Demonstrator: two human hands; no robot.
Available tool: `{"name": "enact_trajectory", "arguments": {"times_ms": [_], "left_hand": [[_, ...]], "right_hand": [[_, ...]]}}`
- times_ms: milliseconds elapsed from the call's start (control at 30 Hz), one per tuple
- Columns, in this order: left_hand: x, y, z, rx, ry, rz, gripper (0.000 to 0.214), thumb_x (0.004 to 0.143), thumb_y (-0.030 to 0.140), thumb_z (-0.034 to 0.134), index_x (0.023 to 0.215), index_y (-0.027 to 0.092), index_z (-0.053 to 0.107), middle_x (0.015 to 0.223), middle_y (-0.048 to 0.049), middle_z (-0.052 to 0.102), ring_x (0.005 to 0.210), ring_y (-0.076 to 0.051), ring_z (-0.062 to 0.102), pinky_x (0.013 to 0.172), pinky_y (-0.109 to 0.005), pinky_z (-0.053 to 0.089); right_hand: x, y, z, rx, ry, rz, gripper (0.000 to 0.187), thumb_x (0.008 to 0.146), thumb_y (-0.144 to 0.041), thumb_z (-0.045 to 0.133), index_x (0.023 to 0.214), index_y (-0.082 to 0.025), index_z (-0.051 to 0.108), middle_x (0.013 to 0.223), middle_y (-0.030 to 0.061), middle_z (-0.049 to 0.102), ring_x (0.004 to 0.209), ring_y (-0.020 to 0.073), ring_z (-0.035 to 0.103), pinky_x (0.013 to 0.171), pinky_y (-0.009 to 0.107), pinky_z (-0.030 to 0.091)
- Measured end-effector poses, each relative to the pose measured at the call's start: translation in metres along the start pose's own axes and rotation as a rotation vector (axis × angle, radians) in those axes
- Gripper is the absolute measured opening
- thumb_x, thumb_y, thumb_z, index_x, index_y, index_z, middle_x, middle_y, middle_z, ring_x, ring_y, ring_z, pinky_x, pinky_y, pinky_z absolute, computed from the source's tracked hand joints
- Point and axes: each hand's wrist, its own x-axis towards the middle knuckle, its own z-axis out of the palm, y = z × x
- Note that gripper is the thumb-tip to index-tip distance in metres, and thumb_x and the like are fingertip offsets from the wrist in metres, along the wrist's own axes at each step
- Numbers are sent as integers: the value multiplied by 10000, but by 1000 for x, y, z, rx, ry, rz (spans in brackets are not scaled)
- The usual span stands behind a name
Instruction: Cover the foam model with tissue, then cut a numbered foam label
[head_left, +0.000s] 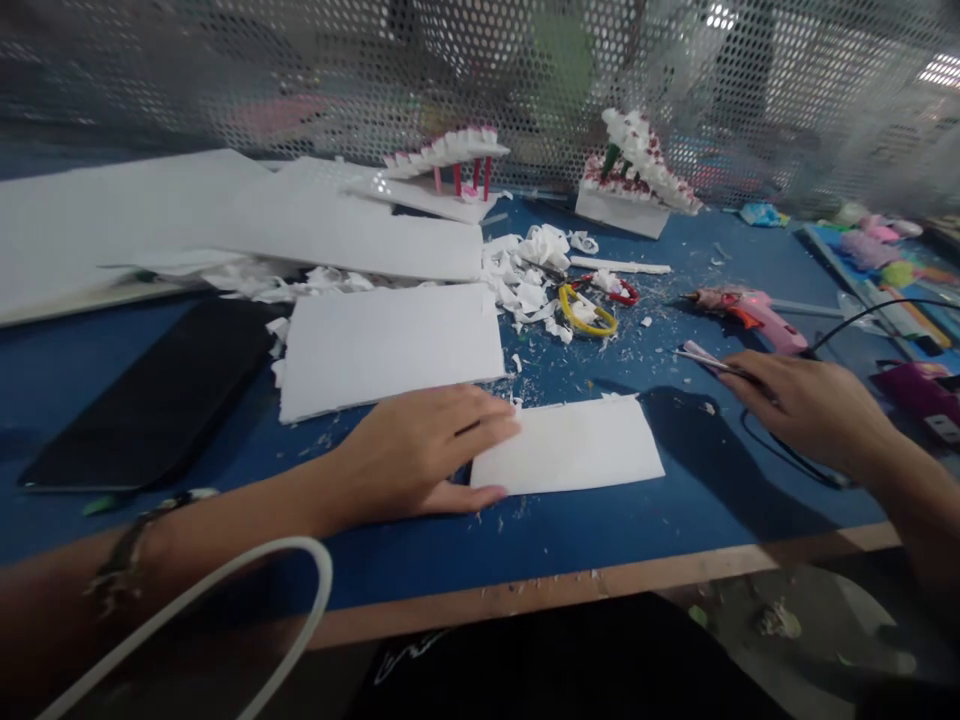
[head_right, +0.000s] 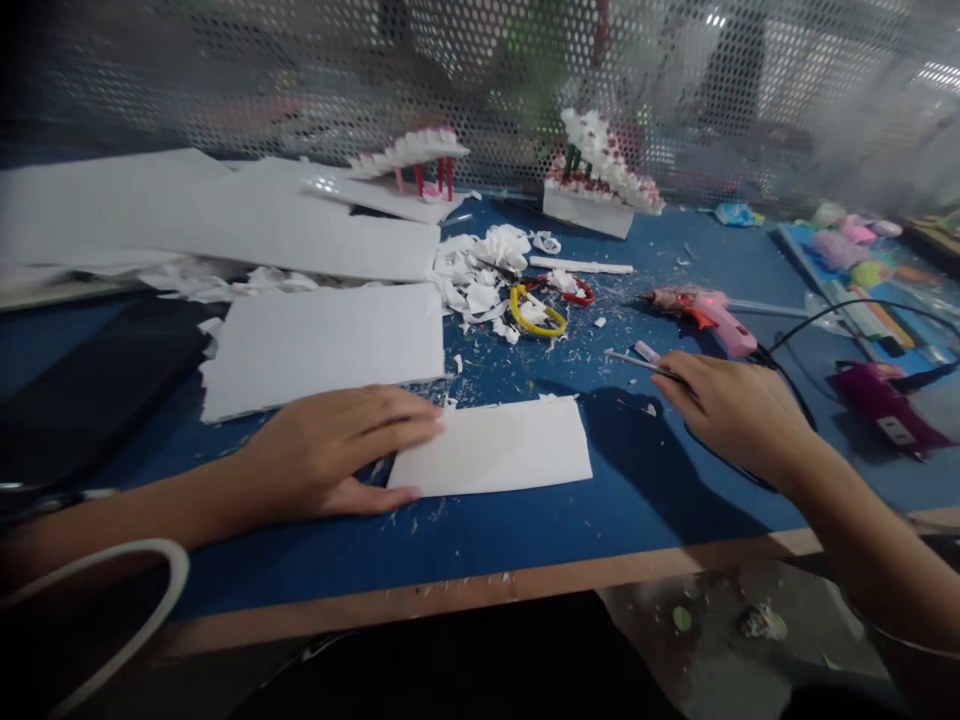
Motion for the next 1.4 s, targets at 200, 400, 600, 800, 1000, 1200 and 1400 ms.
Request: {"name": "enact_trajectory", "arguments": {"times_ms": [200,400,600,800,1000,1200,1400], "left_hand": [[0,9,5,4,-193,-323,689,816,720,496,1090,101,621,1058,-166,678,924,-302,646,765,-410,513],[3,14,1,-304,-136,-531,468,798,527,639,1096,171,577,1017,-96,690,919,-247,648,782,-349,515],[6,7,-9,-729,-4,-713,244,847,409,591,904,173,614,782,-15,680,653,-134,631,551,-208,495],[3,-1,-10,-680,66,-674,307,902,423,503,812,166,645,778,-45,704,675,-144,654,581,-228,504],[5,2,-15,-565,86,-594,336,885,405,531,672,156,606,630,-15,634,568,-116,601,526,-205,454],[5,2,-17,-745,43,-686,335,875,406,546,690,134,614,621,14,595,421,-59,558,441,-152,429],[-2,-1,-13,-777,49,-724,340,883,412,527,818,111,671,808,-67,675,456,-66,586,450,-163,469]], "right_hand": [[39,-34,5,90,118,-186,409,980,-420,363,1157,-155,618,1097,125,676,932,264,650,755,362,452],[57,-85,-35,420,150,-569,402,997,-398,346,1203,-149,586,1164,137,652,1041,228,609,864,351,447],[76,-134,-52,543,-95,-688,406,981,-450,379,854,-154,626,708,35,636,593,118,513,555,238,287],[88,-137,-54,780,26,-697,399,978,-409,397,727,-153,574,603,-11,529,557,82,448,563,223,273],[83,-136,-64,864,22,-746,367,980,-346,411,712,-149,565,628,-14,518,582,71,438,583,210,305],[84,-131,-69,869,137,-700,329,968,-292,401,713,-153,555,632,-6,557,579,74,472,589,221,319],[97,-104,-73,791,232,-476,253,951,-221,394,989,-157,636,658,-8,562,555,96,445,586,257,318]]}}
